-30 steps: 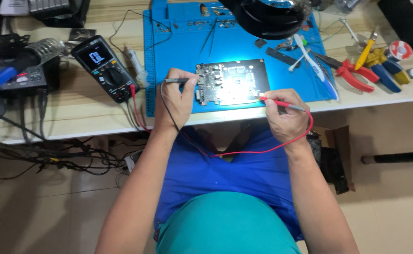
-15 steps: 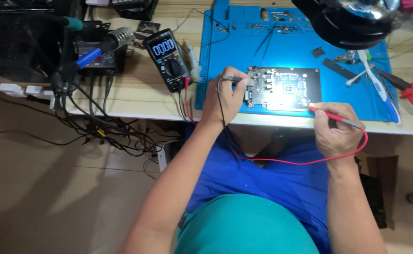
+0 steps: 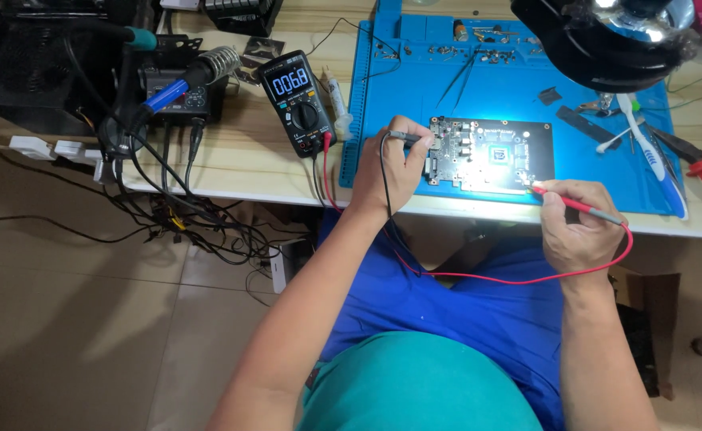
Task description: Using a digital multimeter to test various points on a circuit board for diagnostic purposes.
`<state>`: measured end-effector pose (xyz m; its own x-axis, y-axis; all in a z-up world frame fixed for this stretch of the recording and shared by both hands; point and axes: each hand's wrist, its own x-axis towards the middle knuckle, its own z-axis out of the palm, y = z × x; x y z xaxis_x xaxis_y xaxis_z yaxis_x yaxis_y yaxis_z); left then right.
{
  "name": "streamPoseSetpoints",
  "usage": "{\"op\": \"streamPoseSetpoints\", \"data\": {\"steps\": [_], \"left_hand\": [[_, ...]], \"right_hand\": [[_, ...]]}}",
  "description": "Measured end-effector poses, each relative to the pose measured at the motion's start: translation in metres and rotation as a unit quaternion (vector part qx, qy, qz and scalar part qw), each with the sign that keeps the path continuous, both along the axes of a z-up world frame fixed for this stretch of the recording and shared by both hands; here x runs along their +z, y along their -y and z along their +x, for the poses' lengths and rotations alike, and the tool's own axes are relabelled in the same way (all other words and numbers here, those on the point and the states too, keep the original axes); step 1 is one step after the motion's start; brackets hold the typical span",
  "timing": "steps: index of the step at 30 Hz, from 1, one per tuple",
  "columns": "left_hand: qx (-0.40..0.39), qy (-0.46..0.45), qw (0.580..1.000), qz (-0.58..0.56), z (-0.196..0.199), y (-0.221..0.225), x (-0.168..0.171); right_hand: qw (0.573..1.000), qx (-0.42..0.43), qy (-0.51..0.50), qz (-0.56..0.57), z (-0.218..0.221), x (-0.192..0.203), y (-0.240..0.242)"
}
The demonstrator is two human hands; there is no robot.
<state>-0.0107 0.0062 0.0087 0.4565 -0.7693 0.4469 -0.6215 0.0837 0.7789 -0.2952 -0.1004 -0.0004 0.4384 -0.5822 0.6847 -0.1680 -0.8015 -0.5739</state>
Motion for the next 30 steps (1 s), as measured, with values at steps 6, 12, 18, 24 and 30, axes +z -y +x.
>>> {"op": "streamPoseSetpoints", "data": {"steps": [6,12,18,24,30], "left_hand": [[-0.001,-0.006,1.000,0.001,0.0001,0.0000,0.0012],[-0.008,-0.015,1.000,-0.001,0.0017,0.0011,-0.0046],[0.000,-0.006,1.000,0.004,0.0008,0.0012,-0.0024],[0.007,0.000,1.000,0.007,0.0004,0.0011,-0.0027],[0.002,-0.006,1.000,0.006,0.0000,0.0003,-0.0005]], "right_hand": [[1.000,-0.002,-0.007,-0.002,-0.0014,-0.0009,0.0008],[1.000,-0.007,-0.014,-0.010,-0.0018,-0.0019,0.0022],[1.000,0.000,-0.006,-0.006,-0.0007,0.0002,0.0006],[1.000,0.003,-0.005,-0.010,-0.0004,0.0005,0.0005],[1.000,-0.003,-0.009,-0.008,-0.0002,0.0010,0.0002]]}}
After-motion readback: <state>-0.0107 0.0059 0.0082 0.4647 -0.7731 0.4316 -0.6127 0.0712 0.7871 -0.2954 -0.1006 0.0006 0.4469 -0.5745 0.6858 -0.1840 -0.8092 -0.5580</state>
